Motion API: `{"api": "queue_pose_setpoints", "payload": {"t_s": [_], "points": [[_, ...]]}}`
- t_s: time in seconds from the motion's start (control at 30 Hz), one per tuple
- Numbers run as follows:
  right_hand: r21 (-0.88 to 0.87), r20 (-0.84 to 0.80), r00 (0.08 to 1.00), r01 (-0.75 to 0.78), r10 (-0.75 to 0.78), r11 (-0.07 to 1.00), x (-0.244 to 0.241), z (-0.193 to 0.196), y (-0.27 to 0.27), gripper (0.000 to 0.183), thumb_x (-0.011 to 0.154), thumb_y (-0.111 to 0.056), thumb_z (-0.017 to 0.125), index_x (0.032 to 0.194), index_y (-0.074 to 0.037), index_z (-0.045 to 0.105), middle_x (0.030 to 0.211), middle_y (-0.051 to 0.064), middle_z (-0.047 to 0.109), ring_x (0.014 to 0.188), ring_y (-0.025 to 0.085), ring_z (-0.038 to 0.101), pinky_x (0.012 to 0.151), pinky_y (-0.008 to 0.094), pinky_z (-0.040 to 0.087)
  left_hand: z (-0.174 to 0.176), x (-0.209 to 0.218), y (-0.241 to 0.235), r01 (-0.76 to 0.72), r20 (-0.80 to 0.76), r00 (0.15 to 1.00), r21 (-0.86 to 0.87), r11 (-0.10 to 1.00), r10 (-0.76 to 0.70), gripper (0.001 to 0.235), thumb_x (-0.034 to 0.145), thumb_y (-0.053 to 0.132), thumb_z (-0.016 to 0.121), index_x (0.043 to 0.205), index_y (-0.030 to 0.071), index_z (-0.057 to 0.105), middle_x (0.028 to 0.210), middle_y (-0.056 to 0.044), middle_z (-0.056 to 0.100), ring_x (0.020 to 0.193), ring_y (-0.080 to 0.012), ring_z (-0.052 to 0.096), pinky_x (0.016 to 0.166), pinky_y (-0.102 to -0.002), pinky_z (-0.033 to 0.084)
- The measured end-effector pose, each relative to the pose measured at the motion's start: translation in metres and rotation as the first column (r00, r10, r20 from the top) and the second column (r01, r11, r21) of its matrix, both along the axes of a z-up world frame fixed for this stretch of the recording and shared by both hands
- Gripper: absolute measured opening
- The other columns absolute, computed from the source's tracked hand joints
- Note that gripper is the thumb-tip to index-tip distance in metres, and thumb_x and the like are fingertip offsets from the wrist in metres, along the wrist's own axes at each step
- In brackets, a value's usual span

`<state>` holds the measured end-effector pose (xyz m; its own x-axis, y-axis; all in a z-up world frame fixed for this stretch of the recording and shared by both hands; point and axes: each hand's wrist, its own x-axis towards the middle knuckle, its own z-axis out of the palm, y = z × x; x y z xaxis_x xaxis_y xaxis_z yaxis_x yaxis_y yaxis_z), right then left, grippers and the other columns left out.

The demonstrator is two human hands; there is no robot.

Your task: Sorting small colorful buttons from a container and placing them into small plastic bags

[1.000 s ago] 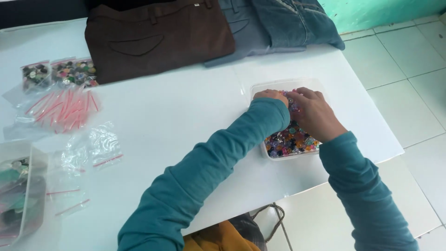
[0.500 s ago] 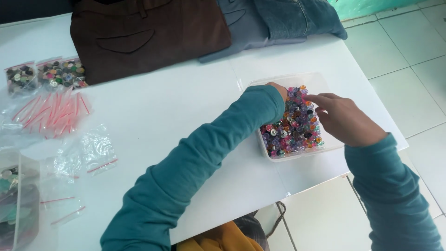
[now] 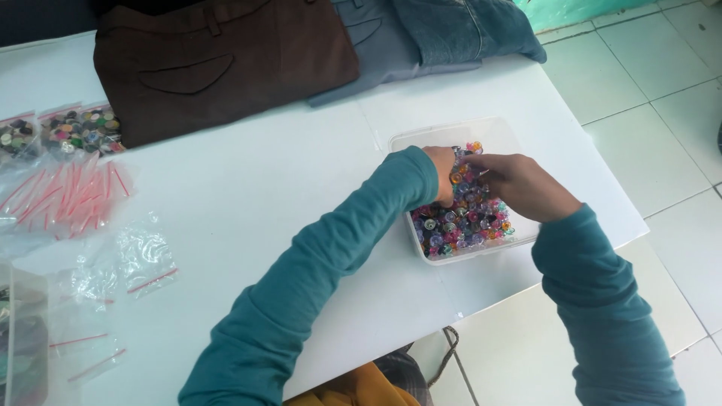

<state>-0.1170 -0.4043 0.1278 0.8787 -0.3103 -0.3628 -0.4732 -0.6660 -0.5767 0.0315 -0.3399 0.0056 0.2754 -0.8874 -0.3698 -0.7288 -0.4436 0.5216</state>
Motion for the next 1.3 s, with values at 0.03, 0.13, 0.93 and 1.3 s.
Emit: {"api": "queue_pose_setpoints", "payload": {"t_s": [0.03, 0.13, 0.93, 1.3], "points": [[0.002, -0.003, 1.0, 0.001, -0.001, 1.0, -0.007, -0.007, -0.011, 0.054, 0.096, 0.011, 0.046, 0.145, -0.004, 0.059, 0.133, 0.035, 0.063, 0.12, 0.054, 0.063, 0.099, 0.065, 0.051, 0.02, -0.008, 0.015, 0.001, -0.003, 1.0, 0.002, 1.0, -0.001, 0.056, 0.068, 0.042, 0.09, 0.107, 0.007, 0.071, 0.082, -0.007, 0.074, 0.067, -0.0253, 0.075, 0.063, -0.046, 0.061], [0.064, -0.054, 0.999, 0.001, 0.003, 0.998, -0.025, -0.022, -0.036, 0.057, 0.092, 0.011, 0.043, 0.137, -0.013, 0.068, 0.121, 0.006, 0.078, 0.103, 0.02, 0.075, 0.1, 0.035, 0.062, 0.066, -0.017, 0.051, 0.076, -0.039, 0.997, 0.074, 0.994, -0.073, 0.087, 0.079, 0.039, 0.082, 0.151, 0.012, 0.042, 0.097, -0.006, 0.073, 0.083, -0.0224, 0.07, 0.074, -0.04, 0.057], [-0.334, 0.214, 0.903, -0.29, 0.371, 0.897, -0.051, -0.056, -0.018, 0.025, 0.089, -0.022, 0.075, 0.113, -0.015, 0.076, 0.114, 0.006, 0.072, 0.097, 0.026, 0.072, 0.085, 0.039, 0.057, 0.032, -0.065, 0.039, 0.04, 0.392, 0.92, -0.039, 0.998, -0.022, 0.022, 0.088, 0.028, 0.072, 0.11, 0.024, 0.073, 0.112, -0.002, 0.067, 0.112, -0.0266, 0.06, 0.099, -0.045, 0.044], [-0.35, 0.378, 0.886, -0.132, 0.269, 0.927, -0.046, -0.028, 0.0, 0.022, 0.096, -0.023, 0.072, 0.115, -0.012, 0.078, 0.108, 0.006, 0.074, 0.084, 0.021, 0.068, 0.075, 0.034, 0.053, 0.051, -0.042, 0.078, -0.055, 0.224, 0.956, -0.492, 0.869, 0.188, 0.021, 0.087, 0.04, 0.072, 0.095, 0.022, 0.078, 0.102, -0.003, 0.072, 0.1, -0.0304, 0.064, 0.089, -0.051, 0.046]]}}
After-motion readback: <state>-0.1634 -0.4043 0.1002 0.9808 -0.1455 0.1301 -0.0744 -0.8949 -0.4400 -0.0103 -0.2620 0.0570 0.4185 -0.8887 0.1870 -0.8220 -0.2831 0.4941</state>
